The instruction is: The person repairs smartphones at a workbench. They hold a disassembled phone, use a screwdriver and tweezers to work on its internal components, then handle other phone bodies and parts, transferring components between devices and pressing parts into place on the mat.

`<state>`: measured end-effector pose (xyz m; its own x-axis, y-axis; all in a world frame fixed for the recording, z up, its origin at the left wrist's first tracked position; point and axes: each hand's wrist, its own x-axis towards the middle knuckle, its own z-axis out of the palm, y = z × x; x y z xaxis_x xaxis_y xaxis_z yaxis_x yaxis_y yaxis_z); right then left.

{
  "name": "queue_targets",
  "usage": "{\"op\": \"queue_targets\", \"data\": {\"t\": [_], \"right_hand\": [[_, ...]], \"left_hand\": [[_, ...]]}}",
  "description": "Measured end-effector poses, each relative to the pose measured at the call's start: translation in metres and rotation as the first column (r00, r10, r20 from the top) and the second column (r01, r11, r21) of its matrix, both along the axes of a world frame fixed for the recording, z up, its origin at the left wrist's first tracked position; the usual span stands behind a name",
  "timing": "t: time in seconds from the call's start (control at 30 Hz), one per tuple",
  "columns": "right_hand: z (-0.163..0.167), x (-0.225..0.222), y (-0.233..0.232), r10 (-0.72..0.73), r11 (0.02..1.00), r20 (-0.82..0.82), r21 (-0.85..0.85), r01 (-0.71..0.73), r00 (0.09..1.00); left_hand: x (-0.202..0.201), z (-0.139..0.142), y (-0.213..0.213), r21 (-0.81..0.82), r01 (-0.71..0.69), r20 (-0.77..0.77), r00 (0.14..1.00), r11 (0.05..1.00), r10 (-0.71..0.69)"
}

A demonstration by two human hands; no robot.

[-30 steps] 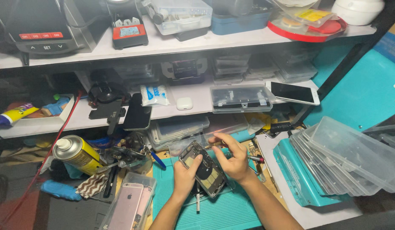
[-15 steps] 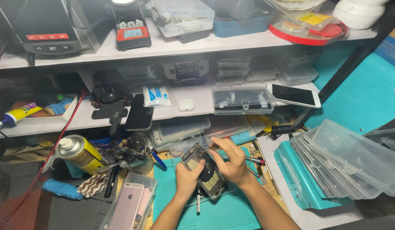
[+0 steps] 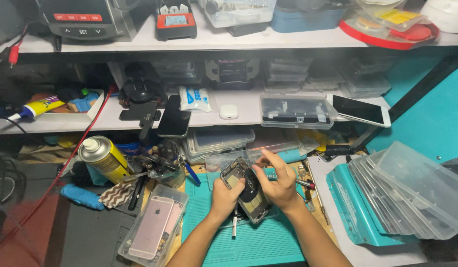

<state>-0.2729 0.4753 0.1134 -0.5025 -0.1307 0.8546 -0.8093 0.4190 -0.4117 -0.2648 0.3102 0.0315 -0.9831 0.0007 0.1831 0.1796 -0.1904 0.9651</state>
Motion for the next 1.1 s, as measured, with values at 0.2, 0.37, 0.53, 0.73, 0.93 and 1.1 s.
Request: {"op": "queue_targets", "data": {"t": [0.2,0.37,0.53,0.73,0.93,1.1], "right_hand": [[-0.007,-0.002,-0.001,-0.079,0.996,-0.048,0.024,0.08,0.996],[-0.007,-0.002,-0.001,0.018,1.0,0.012,-0.023,-0.018,1.0],[-0.009,-0.002,-0.007,0.037,0.997,0.08,-0.066,-0.032,0.996],[-0.012,-0.004,-0.008,0.014,0.997,0.058,-0.08,-0.01,0.998],[-0.014,-0.001,-0.01,-0.036,0.998,0.021,-0.049,0.037,0.999],[-0.013,-0.001,-0.011,0.063,0.996,0.006,-0.062,-0.063,0.998]], "left_hand": [[0.001,0.004,0.0,0.075,0.031,-0.004,1.0,0.997,-0.031],[0.0,0.005,-0.002,0.071,0.012,0.02,1.0,0.997,-0.014],[-0.002,0.001,-0.003,0.087,0.006,-0.001,1.0,0.996,-0.006],[-0.002,-0.002,-0.004,0.057,-0.002,-0.009,1.0,0.998,0.002],[-0.001,-0.001,-0.007,0.039,-0.001,-0.021,1.0,0.999,0.002],[-0.004,-0.003,-0.006,0.063,0.007,0.002,1.0,0.998,-0.007]]}}
